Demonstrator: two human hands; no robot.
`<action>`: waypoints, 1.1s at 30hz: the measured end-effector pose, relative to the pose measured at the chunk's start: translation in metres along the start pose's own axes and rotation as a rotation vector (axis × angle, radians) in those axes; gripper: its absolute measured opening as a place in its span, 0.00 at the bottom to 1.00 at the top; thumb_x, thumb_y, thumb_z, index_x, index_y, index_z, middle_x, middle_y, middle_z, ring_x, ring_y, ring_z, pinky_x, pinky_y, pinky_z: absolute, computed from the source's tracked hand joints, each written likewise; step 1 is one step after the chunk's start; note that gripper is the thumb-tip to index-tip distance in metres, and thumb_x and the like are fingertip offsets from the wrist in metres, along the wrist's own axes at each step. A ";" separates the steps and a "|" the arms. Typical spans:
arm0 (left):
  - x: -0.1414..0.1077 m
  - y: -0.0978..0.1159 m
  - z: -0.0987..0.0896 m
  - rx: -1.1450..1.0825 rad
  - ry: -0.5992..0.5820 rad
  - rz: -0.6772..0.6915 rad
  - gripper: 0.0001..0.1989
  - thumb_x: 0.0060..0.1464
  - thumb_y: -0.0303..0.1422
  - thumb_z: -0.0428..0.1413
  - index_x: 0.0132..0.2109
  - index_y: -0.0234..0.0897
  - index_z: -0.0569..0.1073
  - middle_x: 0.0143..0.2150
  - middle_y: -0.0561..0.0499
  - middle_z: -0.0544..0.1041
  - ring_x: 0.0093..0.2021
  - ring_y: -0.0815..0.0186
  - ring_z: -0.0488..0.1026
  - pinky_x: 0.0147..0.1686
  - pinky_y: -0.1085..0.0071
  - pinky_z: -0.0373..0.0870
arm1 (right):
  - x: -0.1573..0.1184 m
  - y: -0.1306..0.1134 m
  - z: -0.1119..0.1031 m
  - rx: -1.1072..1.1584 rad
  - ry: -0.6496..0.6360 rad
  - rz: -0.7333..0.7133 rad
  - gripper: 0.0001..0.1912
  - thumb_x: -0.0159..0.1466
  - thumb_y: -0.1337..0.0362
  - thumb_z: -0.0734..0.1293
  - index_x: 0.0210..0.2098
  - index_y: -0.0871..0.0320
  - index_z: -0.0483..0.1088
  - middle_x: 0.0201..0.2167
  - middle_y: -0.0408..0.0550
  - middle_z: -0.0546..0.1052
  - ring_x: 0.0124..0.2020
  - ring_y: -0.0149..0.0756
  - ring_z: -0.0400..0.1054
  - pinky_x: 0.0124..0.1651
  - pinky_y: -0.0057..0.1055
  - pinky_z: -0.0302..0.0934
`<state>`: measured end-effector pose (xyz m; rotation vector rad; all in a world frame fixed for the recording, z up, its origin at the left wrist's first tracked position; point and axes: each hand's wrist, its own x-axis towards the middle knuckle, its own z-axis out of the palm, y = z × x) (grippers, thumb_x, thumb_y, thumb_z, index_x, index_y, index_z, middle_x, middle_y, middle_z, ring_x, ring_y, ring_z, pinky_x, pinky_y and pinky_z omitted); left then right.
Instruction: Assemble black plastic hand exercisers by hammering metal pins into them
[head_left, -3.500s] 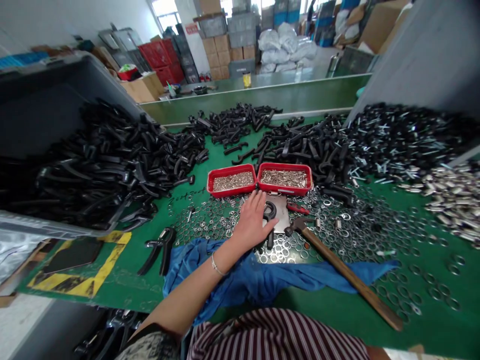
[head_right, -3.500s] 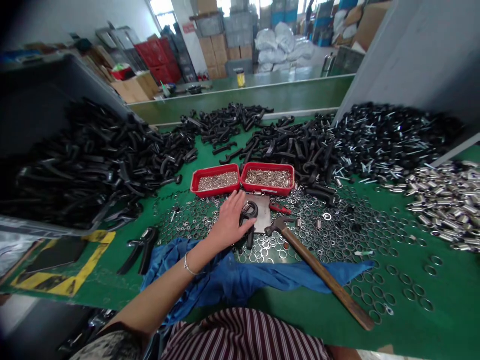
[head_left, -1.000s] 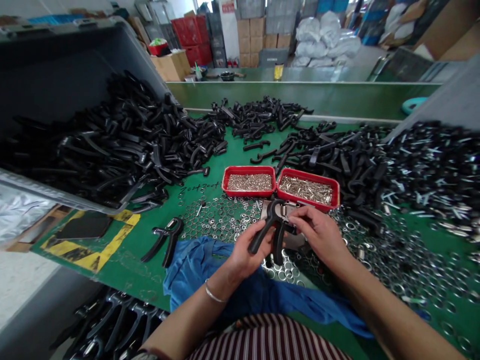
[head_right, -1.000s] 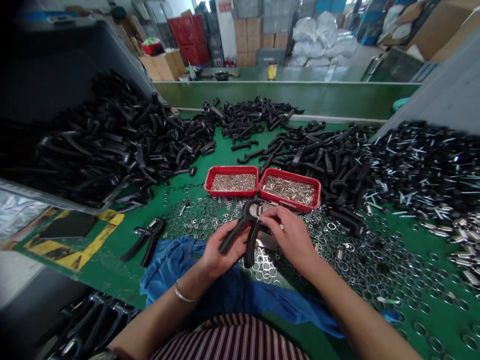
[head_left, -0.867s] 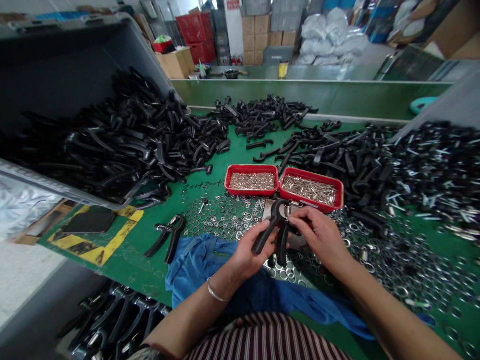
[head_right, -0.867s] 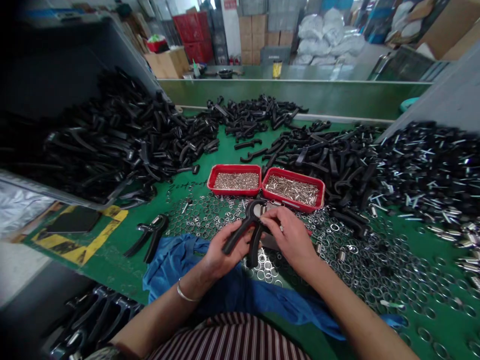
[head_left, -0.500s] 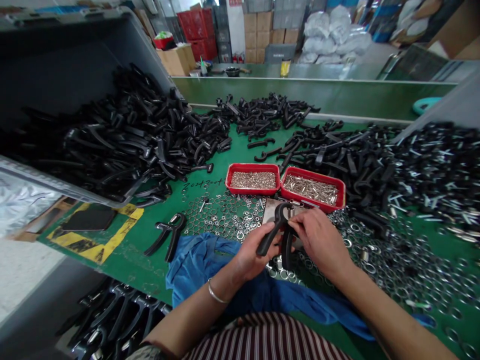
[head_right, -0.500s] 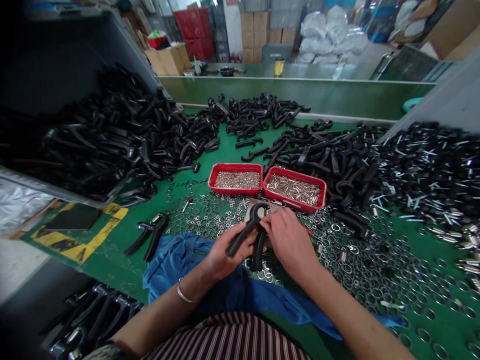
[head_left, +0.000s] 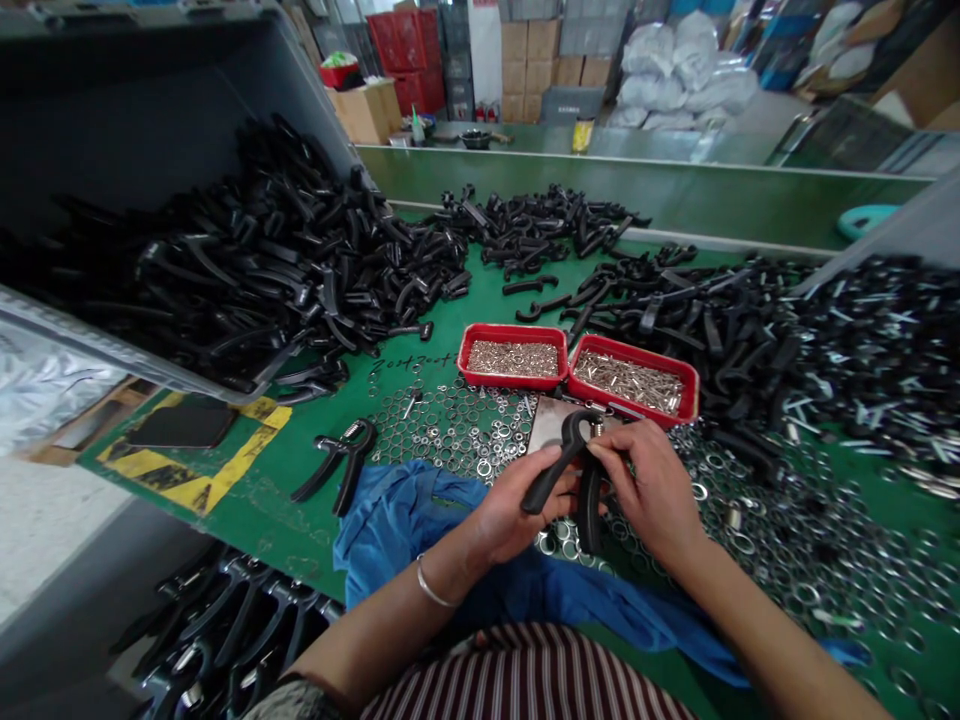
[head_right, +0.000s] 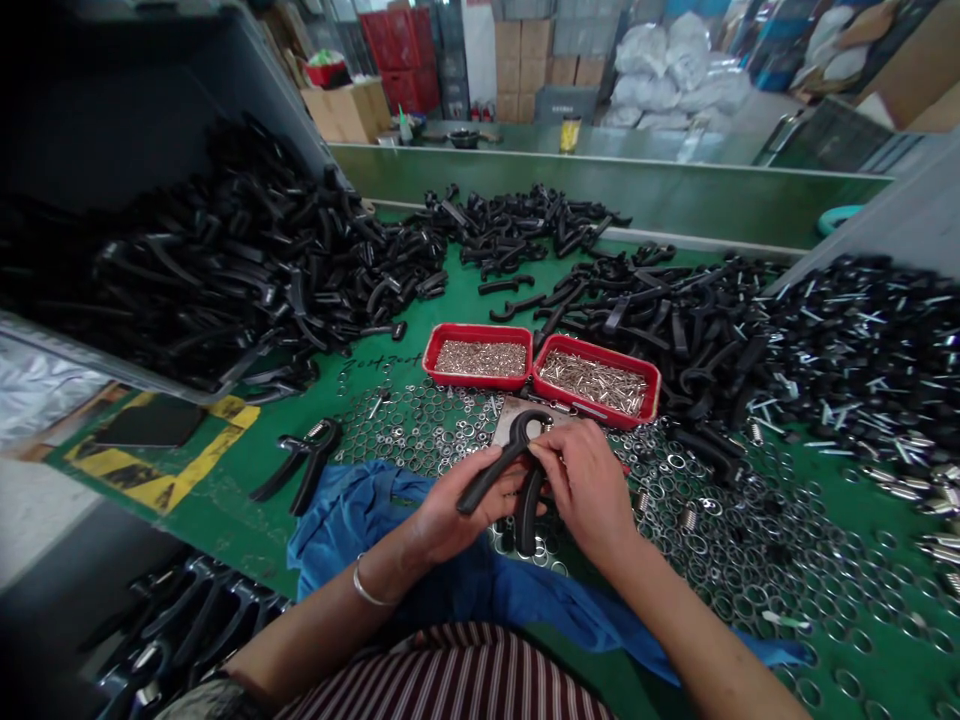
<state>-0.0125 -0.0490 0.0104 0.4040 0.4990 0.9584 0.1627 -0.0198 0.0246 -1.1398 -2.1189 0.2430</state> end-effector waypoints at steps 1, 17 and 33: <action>0.000 -0.001 -0.001 0.002 -0.001 0.002 0.19 0.62 0.40 0.53 0.51 0.30 0.76 0.48 0.36 0.78 0.50 0.53 0.76 0.51 0.53 0.72 | 0.000 0.000 0.000 -0.014 0.001 -0.019 0.01 0.70 0.66 0.63 0.40 0.55 0.66 0.36 0.47 0.72 0.41 0.40 0.65 0.46 0.39 0.61; 0.001 0.000 -0.003 -0.027 0.000 0.016 0.21 0.63 0.42 0.52 0.52 0.30 0.76 0.51 0.35 0.77 0.50 0.51 0.76 0.50 0.53 0.72 | -0.013 0.005 -0.003 -0.058 -0.025 -0.049 0.13 0.70 0.69 0.60 0.53 0.58 0.68 0.45 0.54 0.75 0.46 0.43 0.66 0.50 0.44 0.64; 0.009 -0.011 -0.016 0.013 0.097 0.025 0.19 0.59 0.41 0.55 0.47 0.27 0.76 0.47 0.35 0.79 0.47 0.51 0.78 0.50 0.54 0.74 | -0.026 0.020 -0.003 -0.022 -0.255 -0.085 0.28 0.67 0.76 0.54 0.64 0.54 0.62 0.58 0.54 0.71 0.55 0.46 0.61 0.57 0.51 0.60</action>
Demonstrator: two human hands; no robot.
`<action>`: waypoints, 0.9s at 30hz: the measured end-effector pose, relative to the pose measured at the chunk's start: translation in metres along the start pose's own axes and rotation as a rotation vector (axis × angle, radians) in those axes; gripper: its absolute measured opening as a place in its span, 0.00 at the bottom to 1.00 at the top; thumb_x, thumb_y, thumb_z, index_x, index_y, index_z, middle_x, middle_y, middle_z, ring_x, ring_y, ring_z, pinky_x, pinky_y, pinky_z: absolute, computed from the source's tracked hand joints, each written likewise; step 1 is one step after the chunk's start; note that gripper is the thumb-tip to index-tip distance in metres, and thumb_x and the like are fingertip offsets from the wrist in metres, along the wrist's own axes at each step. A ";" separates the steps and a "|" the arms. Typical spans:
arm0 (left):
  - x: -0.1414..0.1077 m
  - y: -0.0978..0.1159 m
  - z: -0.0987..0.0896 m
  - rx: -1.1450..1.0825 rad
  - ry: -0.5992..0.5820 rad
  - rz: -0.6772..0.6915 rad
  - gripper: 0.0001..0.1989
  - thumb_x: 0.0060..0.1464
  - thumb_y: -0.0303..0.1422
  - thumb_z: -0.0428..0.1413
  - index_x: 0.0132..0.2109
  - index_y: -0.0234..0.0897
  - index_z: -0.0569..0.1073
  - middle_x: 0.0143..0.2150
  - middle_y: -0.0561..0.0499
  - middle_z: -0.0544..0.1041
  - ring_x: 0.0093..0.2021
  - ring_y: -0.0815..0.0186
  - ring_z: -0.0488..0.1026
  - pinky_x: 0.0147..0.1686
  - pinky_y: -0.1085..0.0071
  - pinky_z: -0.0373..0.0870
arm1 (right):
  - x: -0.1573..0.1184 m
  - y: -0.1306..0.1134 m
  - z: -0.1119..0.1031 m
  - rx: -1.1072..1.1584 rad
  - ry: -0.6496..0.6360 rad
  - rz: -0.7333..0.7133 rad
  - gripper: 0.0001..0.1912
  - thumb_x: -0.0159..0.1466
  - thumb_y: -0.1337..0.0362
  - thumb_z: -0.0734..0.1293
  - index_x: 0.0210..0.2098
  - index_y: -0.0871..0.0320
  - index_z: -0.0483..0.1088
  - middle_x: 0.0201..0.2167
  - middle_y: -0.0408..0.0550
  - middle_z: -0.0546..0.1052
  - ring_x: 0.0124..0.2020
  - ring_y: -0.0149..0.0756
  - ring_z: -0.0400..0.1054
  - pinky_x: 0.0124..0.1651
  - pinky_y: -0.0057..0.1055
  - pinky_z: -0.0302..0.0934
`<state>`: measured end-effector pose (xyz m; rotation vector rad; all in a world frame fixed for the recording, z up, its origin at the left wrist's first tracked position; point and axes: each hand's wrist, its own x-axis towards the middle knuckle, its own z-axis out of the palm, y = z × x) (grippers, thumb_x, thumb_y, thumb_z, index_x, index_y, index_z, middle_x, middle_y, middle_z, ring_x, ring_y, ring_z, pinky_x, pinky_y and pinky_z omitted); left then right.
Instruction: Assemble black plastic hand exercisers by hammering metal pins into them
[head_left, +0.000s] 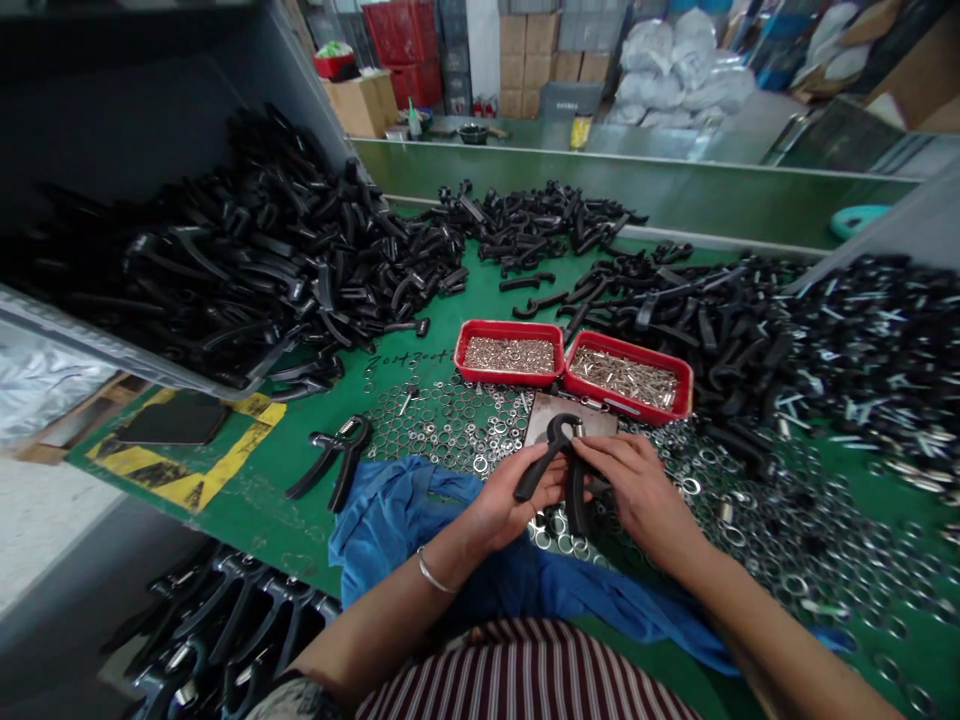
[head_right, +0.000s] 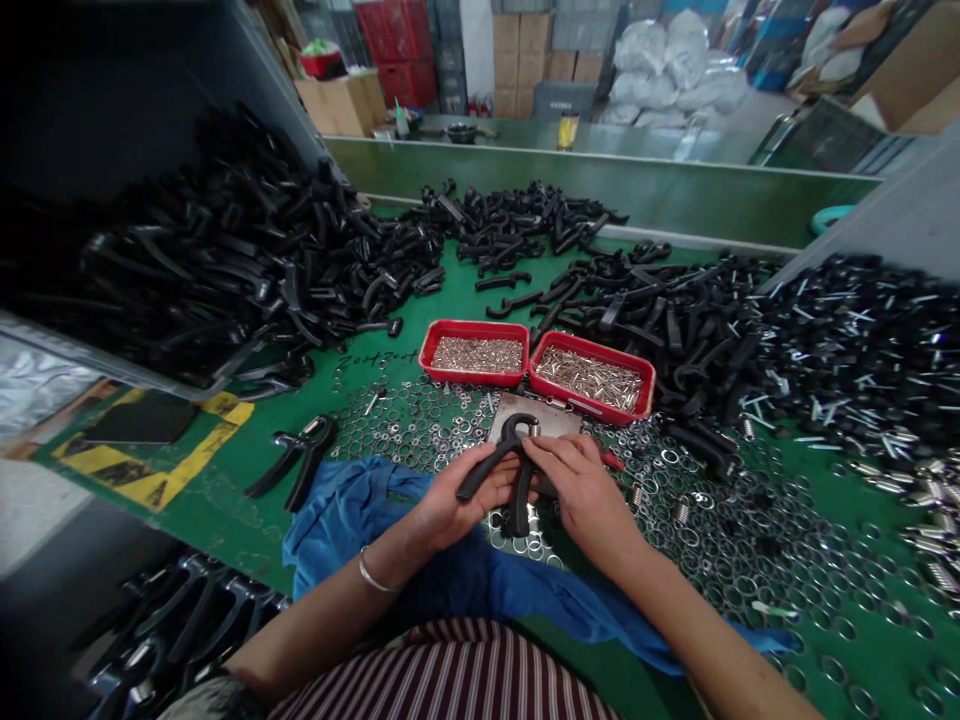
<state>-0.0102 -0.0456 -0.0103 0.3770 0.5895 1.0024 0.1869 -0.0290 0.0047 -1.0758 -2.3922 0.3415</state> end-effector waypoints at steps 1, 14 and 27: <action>0.002 0.002 0.000 0.057 -0.004 0.015 0.19 0.59 0.40 0.55 0.48 0.27 0.76 0.46 0.35 0.79 0.46 0.52 0.78 0.49 0.55 0.74 | -0.003 0.003 -0.002 0.013 0.020 0.021 0.27 0.68 0.75 0.54 0.64 0.54 0.62 0.59 0.54 0.70 0.56 0.46 0.61 0.57 0.51 0.60; 0.032 0.012 -0.030 1.761 0.309 0.502 0.19 0.60 0.40 0.54 0.54 0.34 0.70 0.51 0.41 0.70 0.54 0.53 0.65 0.58 0.54 0.60 | -0.122 0.017 -0.005 -0.376 -0.147 0.323 0.14 0.68 0.53 0.60 0.36 0.57 0.66 0.31 0.53 0.70 0.33 0.48 0.67 0.38 0.47 0.65; 0.044 -0.016 -0.012 1.891 0.391 0.604 0.20 0.54 0.39 0.60 0.48 0.30 0.67 0.48 0.36 0.68 0.52 0.49 0.64 0.54 0.50 0.61 | -0.018 0.008 -0.030 -0.140 0.028 0.278 0.23 0.71 0.60 0.57 0.64 0.57 0.58 0.55 0.57 0.74 0.51 0.49 0.73 0.48 0.44 0.70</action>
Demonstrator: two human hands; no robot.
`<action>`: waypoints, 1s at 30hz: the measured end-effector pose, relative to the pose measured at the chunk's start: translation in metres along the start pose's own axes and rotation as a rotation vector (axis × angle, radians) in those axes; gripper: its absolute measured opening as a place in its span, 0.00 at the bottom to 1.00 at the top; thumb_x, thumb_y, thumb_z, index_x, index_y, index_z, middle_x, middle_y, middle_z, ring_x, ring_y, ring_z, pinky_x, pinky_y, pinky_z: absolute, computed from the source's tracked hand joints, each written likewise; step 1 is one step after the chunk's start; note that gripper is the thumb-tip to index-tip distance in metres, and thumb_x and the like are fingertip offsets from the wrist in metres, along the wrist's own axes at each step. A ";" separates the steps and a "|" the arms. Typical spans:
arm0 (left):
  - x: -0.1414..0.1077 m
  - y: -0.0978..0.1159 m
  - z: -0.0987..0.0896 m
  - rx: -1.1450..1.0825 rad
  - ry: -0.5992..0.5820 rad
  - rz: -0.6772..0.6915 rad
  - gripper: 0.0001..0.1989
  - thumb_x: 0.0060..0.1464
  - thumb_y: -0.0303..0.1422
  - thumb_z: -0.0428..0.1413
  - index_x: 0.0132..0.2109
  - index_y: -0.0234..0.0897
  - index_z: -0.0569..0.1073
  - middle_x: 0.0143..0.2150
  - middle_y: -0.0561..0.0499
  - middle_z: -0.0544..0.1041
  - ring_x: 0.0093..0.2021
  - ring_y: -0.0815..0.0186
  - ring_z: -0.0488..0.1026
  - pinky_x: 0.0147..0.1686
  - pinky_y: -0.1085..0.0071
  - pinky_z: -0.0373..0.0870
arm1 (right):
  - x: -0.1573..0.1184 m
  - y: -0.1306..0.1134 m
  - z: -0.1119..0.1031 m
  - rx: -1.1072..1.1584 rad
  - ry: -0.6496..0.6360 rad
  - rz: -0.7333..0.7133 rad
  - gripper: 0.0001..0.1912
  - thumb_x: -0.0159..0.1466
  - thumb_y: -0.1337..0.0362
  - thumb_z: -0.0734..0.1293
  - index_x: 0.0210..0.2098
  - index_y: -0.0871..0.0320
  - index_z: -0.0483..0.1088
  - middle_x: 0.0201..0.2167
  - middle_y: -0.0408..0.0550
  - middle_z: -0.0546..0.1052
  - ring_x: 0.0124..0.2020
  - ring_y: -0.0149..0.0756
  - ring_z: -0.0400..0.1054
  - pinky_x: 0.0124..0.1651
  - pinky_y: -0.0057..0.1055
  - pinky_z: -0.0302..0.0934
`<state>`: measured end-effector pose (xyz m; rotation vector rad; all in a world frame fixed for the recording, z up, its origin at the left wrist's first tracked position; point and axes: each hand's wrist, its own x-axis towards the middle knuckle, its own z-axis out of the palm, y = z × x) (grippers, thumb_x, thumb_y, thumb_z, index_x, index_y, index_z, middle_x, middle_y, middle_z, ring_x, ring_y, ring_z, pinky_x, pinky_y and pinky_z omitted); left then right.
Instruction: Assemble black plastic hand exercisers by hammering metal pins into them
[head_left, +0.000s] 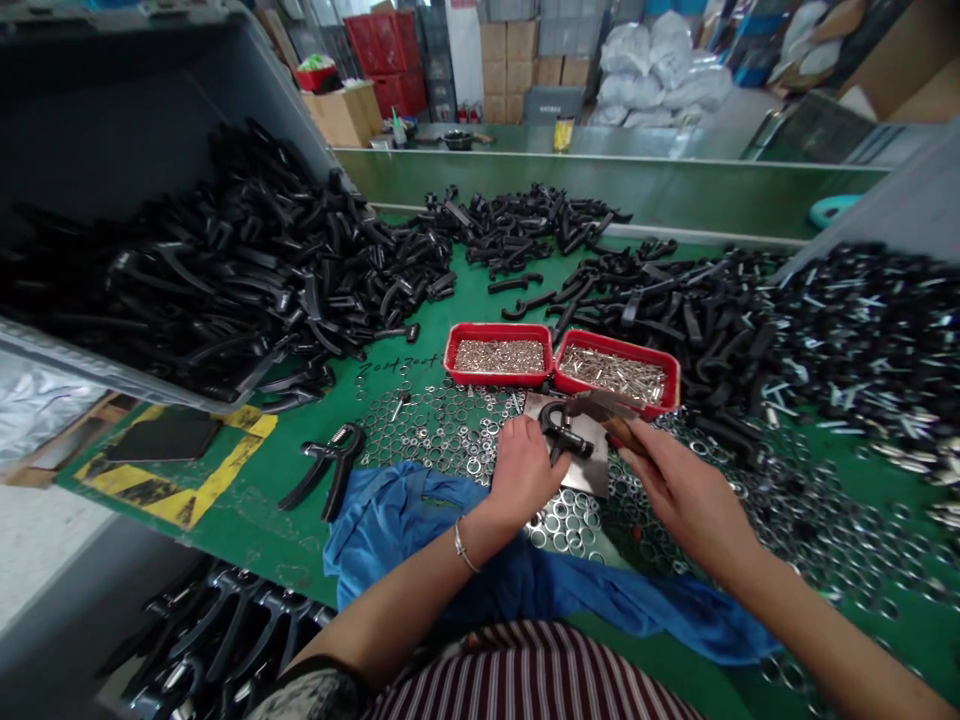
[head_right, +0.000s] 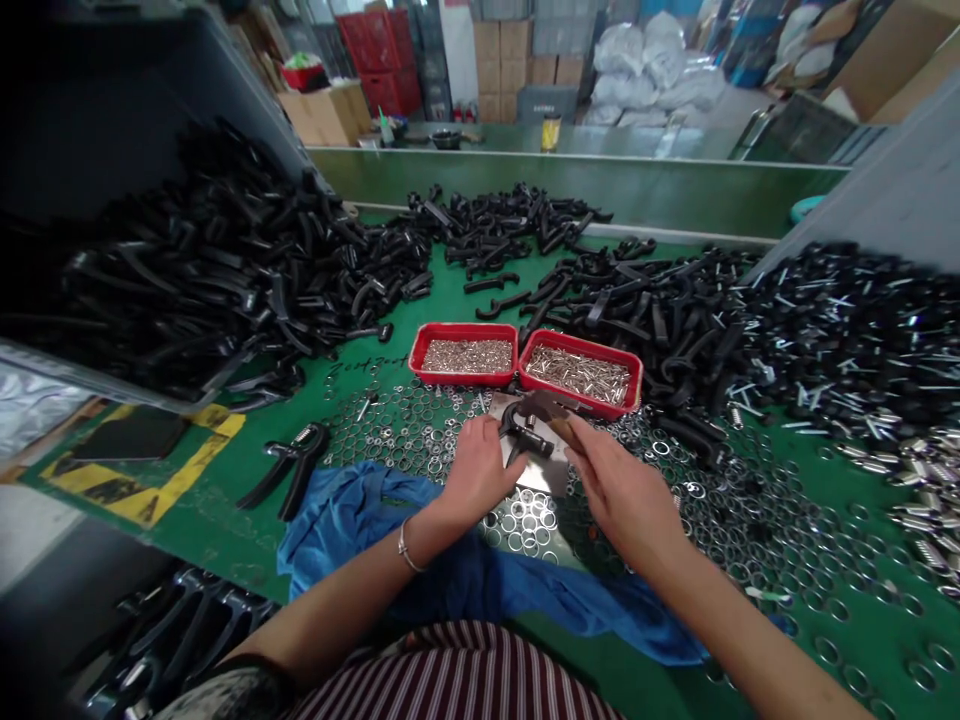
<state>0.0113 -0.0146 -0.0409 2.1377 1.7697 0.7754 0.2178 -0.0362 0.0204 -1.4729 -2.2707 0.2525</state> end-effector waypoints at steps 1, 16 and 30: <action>0.000 0.000 0.000 0.005 -0.003 0.004 0.20 0.54 0.39 0.60 0.48 0.30 0.67 0.48 0.37 0.68 0.51 0.49 0.64 0.54 0.50 0.61 | 0.006 -0.002 0.005 -0.054 0.012 -0.018 0.24 0.71 0.61 0.57 0.65 0.58 0.58 0.54 0.59 0.75 0.50 0.50 0.74 0.46 0.45 0.71; 0.013 0.003 -0.007 -0.260 -0.049 -0.114 0.15 0.48 0.34 0.61 0.42 0.32 0.71 0.45 0.36 0.71 0.52 0.45 0.66 0.56 0.47 0.59 | -0.006 0.009 0.013 0.392 -0.190 0.148 0.22 0.70 0.57 0.59 0.61 0.55 0.63 0.42 0.51 0.80 0.37 0.42 0.77 0.38 0.39 0.72; 0.009 -0.024 -0.022 -0.187 -0.148 0.044 0.19 0.58 0.39 0.57 0.53 0.34 0.70 0.53 0.41 0.71 0.56 0.54 0.65 0.60 0.57 0.60 | -0.120 0.050 0.026 -0.025 0.020 0.153 0.21 0.67 0.54 0.64 0.57 0.56 0.68 0.47 0.58 0.72 0.48 0.50 0.67 0.52 0.51 0.62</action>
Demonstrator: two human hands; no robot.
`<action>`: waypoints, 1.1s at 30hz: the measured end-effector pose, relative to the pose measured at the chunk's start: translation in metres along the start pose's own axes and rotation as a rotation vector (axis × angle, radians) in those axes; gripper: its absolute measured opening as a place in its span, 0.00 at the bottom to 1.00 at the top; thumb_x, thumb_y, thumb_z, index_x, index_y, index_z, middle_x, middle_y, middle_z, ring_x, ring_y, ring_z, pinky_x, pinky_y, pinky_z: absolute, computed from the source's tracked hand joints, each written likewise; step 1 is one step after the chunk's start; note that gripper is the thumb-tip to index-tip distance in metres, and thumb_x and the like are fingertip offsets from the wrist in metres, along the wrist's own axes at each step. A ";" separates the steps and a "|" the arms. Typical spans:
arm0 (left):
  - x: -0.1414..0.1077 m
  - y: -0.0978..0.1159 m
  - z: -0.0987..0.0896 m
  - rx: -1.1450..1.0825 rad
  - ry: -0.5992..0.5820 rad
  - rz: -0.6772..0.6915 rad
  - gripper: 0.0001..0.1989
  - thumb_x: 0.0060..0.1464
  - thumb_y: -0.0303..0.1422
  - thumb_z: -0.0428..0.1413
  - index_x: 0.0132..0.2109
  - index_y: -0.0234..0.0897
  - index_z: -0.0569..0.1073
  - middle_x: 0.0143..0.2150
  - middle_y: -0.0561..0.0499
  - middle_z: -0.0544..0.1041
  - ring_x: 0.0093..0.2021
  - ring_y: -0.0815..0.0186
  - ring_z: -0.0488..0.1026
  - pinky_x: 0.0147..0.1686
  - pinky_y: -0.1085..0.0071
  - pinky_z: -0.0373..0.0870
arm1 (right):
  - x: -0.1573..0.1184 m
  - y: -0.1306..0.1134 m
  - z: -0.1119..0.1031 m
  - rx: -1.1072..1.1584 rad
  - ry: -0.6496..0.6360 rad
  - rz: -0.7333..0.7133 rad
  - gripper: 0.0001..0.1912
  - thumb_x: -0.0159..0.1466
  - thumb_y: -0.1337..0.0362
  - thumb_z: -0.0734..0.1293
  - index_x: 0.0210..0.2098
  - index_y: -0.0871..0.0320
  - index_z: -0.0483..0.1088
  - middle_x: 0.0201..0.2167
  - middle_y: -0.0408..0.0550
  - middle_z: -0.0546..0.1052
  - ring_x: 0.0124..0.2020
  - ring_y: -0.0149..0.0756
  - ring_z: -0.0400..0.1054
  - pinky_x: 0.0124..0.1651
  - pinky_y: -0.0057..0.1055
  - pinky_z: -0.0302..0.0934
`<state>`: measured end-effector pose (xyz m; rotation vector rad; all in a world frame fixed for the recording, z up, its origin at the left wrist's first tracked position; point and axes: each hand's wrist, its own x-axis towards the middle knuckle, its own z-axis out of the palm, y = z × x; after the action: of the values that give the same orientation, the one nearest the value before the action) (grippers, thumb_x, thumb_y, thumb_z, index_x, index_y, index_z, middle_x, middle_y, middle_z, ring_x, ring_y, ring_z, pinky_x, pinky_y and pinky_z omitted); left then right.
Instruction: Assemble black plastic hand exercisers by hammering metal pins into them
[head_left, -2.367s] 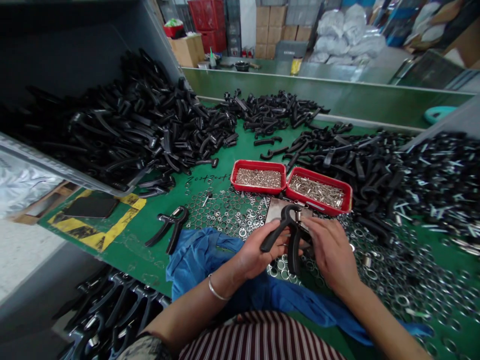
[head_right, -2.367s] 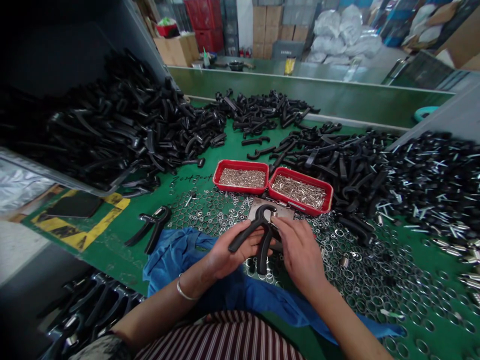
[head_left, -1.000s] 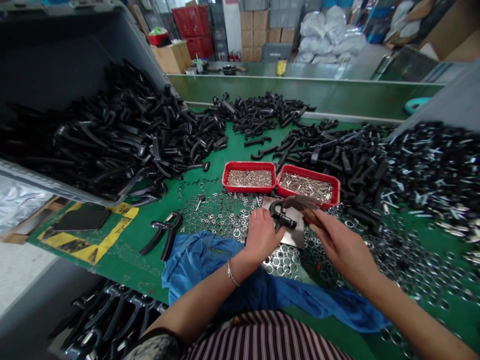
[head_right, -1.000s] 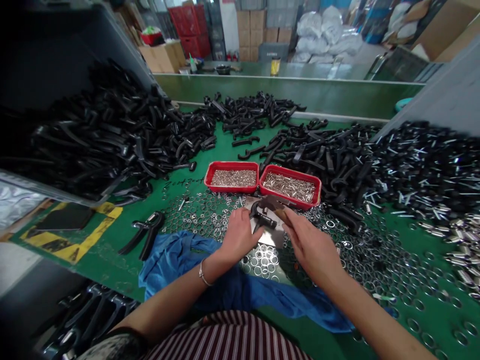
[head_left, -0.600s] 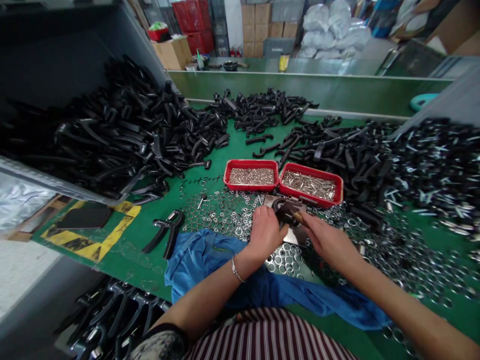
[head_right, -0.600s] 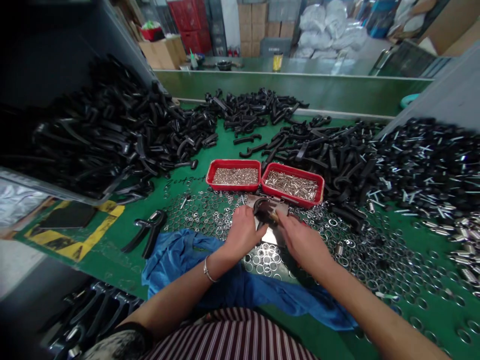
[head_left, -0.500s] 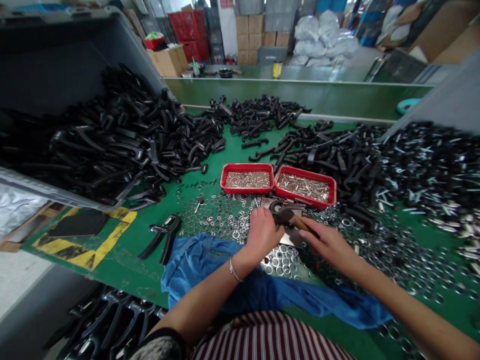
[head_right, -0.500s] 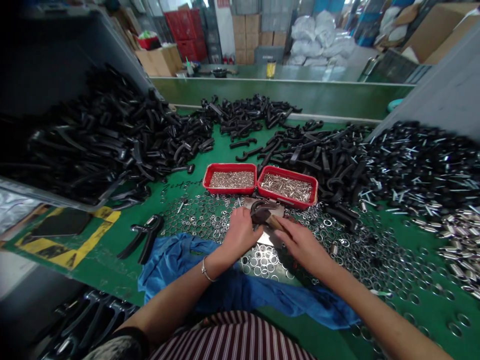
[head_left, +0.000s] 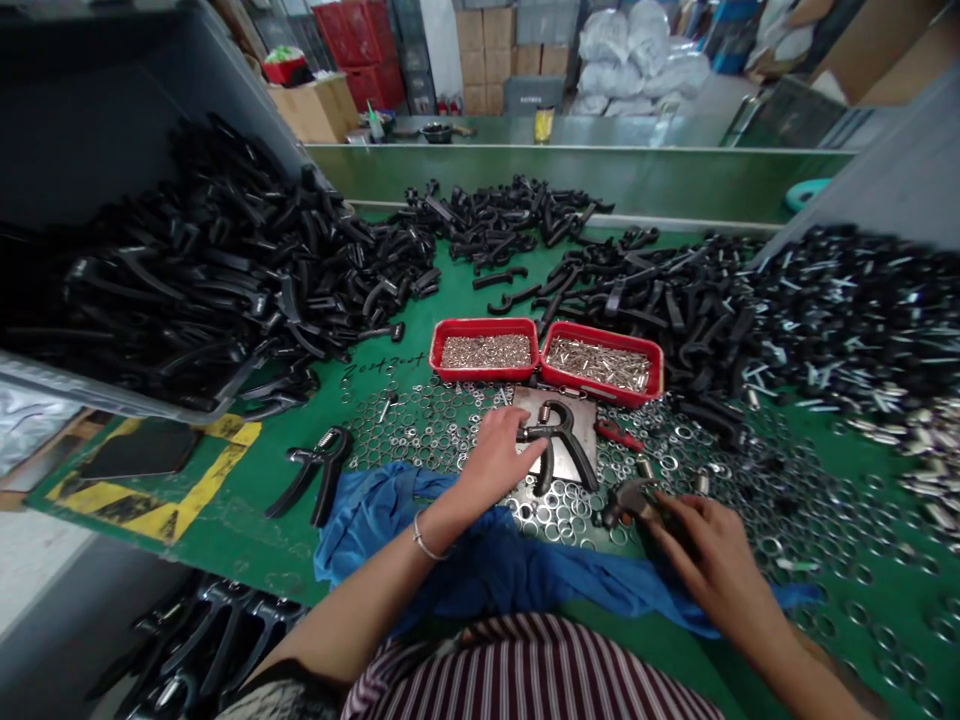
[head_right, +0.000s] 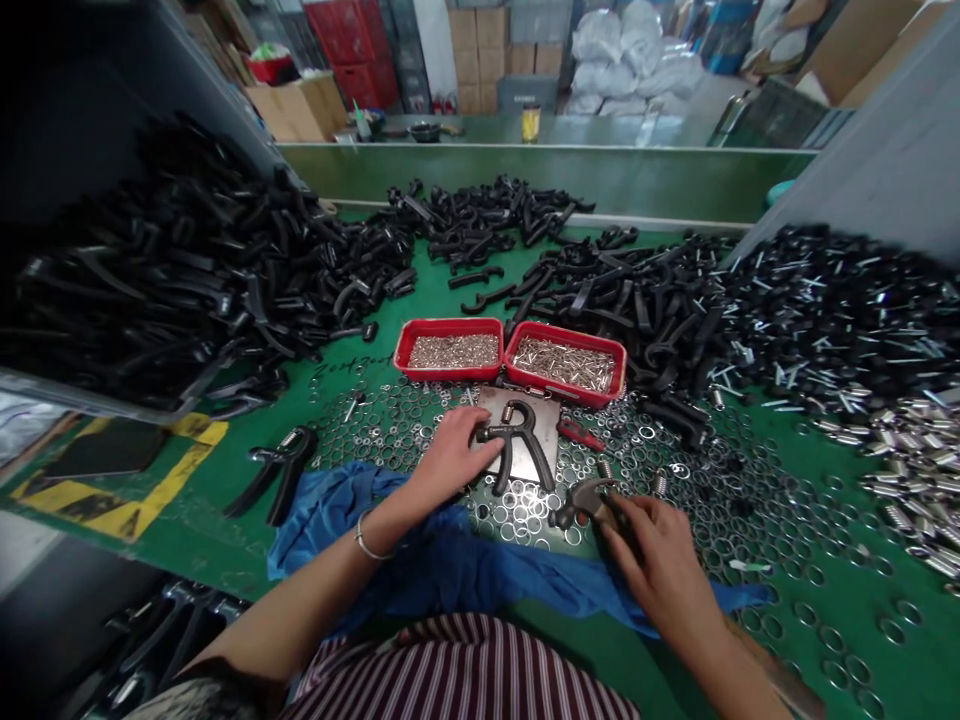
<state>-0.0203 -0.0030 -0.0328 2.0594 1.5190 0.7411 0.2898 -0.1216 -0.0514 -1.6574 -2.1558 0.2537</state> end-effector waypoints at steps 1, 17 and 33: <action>-0.002 0.003 0.003 0.052 -0.009 0.006 0.23 0.56 0.42 0.58 0.54 0.33 0.69 0.54 0.41 0.70 0.56 0.53 0.64 0.60 0.56 0.60 | 0.008 -0.003 -0.001 0.000 0.033 -0.006 0.21 0.68 0.54 0.63 0.57 0.56 0.68 0.48 0.58 0.72 0.48 0.50 0.67 0.53 0.51 0.61; 0.103 -0.038 -0.084 0.514 -0.106 -0.017 0.13 0.62 0.28 0.48 0.47 0.35 0.77 0.48 0.41 0.77 0.51 0.59 0.71 0.52 0.65 0.65 | 0.268 -0.113 0.027 -0.145 -0.128 -0.329 0.14 0.68 0.66 0.61 0.36 0.64 0.77 0.39 0.63 0.77 0.46 0.51 0.64 0.48 0.45 0.58; 0.159 -0.144 -0.059 0.506 -0.182 0.026 0.17 0.59 0.42 0.42 0.35 0.37 0.70 0.39 0.40 0.79 0.39 0.49 0.77 0.39 0.60 0.68 | 0.336 -0.115 0.097 -0.313 -0.106 -0.333 0.10 0.65 0.66 0.63 0.40 0.65 0.75 0.41 0.57 0.79 0.45 0.48 0.68 0.48 0.42 0.60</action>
<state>-0.1229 0.1920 -0.0604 2.4274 1.7000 0.1722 0.0766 0.1773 -0.0253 -1.4265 -2.6149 -0.1004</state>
